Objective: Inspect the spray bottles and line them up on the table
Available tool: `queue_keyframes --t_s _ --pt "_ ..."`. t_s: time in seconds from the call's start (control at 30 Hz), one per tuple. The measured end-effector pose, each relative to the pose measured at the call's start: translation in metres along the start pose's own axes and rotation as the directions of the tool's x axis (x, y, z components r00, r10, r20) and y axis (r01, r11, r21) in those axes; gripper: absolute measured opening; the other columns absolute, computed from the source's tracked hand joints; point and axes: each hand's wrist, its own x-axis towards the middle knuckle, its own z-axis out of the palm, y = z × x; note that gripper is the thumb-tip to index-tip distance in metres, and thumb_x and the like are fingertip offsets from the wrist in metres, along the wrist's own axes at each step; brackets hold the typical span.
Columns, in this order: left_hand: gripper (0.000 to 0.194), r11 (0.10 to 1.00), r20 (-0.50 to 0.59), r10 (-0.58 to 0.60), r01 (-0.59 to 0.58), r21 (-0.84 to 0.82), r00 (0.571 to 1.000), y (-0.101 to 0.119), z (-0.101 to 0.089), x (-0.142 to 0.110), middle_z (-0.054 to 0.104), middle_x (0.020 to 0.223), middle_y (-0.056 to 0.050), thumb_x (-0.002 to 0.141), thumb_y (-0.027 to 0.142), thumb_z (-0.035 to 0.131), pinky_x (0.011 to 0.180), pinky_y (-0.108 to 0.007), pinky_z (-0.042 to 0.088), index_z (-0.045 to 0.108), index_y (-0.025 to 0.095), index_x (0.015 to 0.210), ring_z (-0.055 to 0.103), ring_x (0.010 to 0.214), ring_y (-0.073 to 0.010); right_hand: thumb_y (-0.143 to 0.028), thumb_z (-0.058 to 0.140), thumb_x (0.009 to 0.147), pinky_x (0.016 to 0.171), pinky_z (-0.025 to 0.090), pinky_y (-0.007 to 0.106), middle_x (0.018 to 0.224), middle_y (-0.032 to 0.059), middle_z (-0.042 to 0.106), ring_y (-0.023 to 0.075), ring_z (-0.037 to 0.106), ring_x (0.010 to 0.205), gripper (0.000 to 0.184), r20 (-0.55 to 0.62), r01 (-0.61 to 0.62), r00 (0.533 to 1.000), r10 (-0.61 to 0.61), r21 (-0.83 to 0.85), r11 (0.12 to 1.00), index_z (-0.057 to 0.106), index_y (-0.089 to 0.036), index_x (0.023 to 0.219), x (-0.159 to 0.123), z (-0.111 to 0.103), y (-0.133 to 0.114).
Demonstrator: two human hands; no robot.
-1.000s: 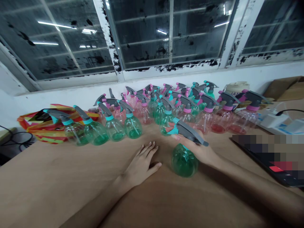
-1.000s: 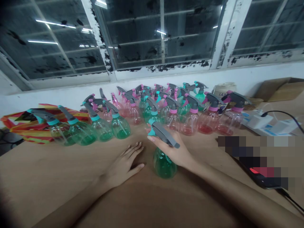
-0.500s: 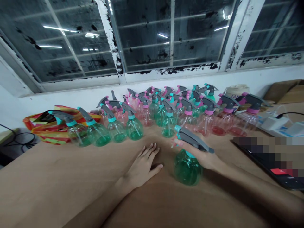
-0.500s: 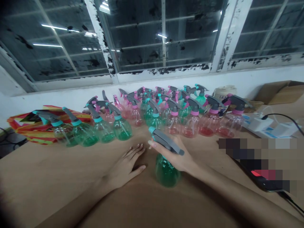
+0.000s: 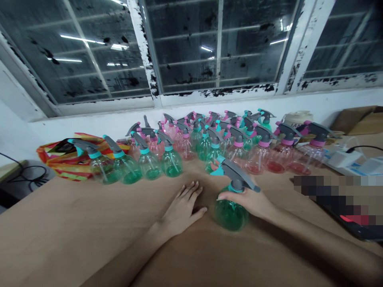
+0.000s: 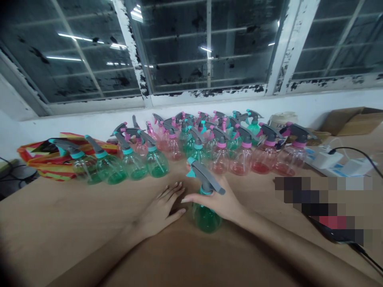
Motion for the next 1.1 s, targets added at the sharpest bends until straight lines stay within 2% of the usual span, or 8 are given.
queue_keyframes --t_s 0.17,0.3,0.37,0.5,0.67,0.83,0.9,1.1 --pt "0.060 1.000 0.021 -0.018 0.018 -0.007 1.000 0.003 -0.002 -0.001 0.031 0.147 -0.012 0.092 0.047 0.045 0.112 -0.041 0.020 0.035 0.011 0.138 0.023 0.137 -0.0229 -0.045 0.068 0.069 0.064 0.048 0.033 0.081 -0.0017 0.058 0.0193 0.056 0.070 0.046 0.016 -0.044 0.999 0.046 -0.127 0.991 0.055 -0.029 0.111 -0.001 -0.005 -0.010" --pt "0.059 0.999 0.003 -0.027 0.027 -0.021 1.000 0.003 -0.002 0.000 0.032 0.146 -0.012 0.091 0.046 0.046 0.112 -0.042 0.021 0.035 0.012 0.138 0.025 0.136 -0.0236 -0.052 0.069 0.066 0.080 0.049 0.040 0.105 0.0018 0.062 0.0264 0.059 0.094 0.068 0.076 -0.071 0.993 0.086 -0.175 0.982 0.047 -0.030 0.126 -0.009 -0.015 -0.010" --pt "0.058 1.000 -0.013 -0.023 0.023 -0.021 1.000 0.003 -0.001 0.001 0.033 0.146 -0.011 0.091 0.047 0.046 0.111 -0.042 0.022 0.036 0.013 0.137 0.026 0.136 -0.0238 -0.054 0.069 0.065 0.081 0.049 0.040 0.103 0.0026 0.064 0.0278 0.059 0.098 0.065 0.091 -0.088 0.990 0.110 -0.217 0.972 0.050 -0.030 0.123 -0.014 -0.022 -0.012" --pt "0.058 1.000 -0.020 -0.016 0.016 -0.011 1.000 0.002 0.001 0.002 0.033 0.146 -0.012 0.092 0.046 0.045 0.111 -0.041 0.021 0.037 0.011 0.137 0.025 0.136 -0.0236 -0.052 0.062 0.074 0.076 0.050 0.036 0.098 0.0025 0.068 0.0247 0.063 0.090 0.042 0.100 -0.070 0.989 0.108 -0.325 0.943 0.061 -0.026 0.107 -0.015 -0.036 -0.025" --pt "0.058 1.000 -0.031 -0.007 0.007 -0.012 0.999 0.003 0.002 0.001 0.034 0.146 -0.012 0.092 0.047 0.042 0.112 -0.041 0.020 0.037 0.010 0.137 0.026 0.136 -0.0239 -0.056 0.062 0.072 0.061 0.049 0.031 0.073 0.0017 0.070 0.0216 0.065 0.067 0.048 0.039 -0.121 0.989 0.143 -0.338 0.933 0.064 -0.019 0.102 0.009 -0.040 -0.033" --pt "0.054 0.999 -0.048 -0.004 0.002 -0.039 0.999 0.004 0.002 0.000 0.037 0.144 -0.011 0.093 0.047 0.042 0.111 -0.042 0.019 0.042 0.012 0.134 0.026 0.136 -0.0242 -0.056 0.063 0.073 0.058 0.044 0.029 0.072 0.0036 0.068 0.0190 0.061 0.064 0.044 -0.093 -0.009 0.996 -0.014 -0.236 0.972 0.065 -0.017 0.092 0.069 -0.016 -0.036" --pt "0.054 0.999 -0.049 -0.008 0.005 -0.046 0.999 0.004 0.002 0.000 0.037 0.144 -0.012 0.092 0.047 0.043 0.111 -0.042 0.020 0.043 0.011 0.133 0.027 0.135 -0.0244 -0.054 0.063 0.073 0.058 0.041 0.028 0.065 0.0026 0.065 0.0172 0.057 0.060 0.040 -0.110 0.016 0.993 -0.050 -0.291 0.957 0.065 -0.016 0.082 0.092 0.003 -0.036" --pt "0.055 0.997 -0.063 -0.003 -0.002 -0.075 0.998 0.003 0.004 -0.001 0.036 0.144 -0.013 0.092 0.047 0.043 0.111 -0.043 0.019 0.043 0.011 0.133 0.027 0.136 -0.0249 -0.050 0.063 0.074 0.052 0.033 0.026 0.052 0.0005 0.057 0.0157 0.052 0.053 0.036 -0.125 -0.048 0.992 -0.001 -0.387 0.921 0.060 -0.015 0.066 0.126 0.054 -0.013"
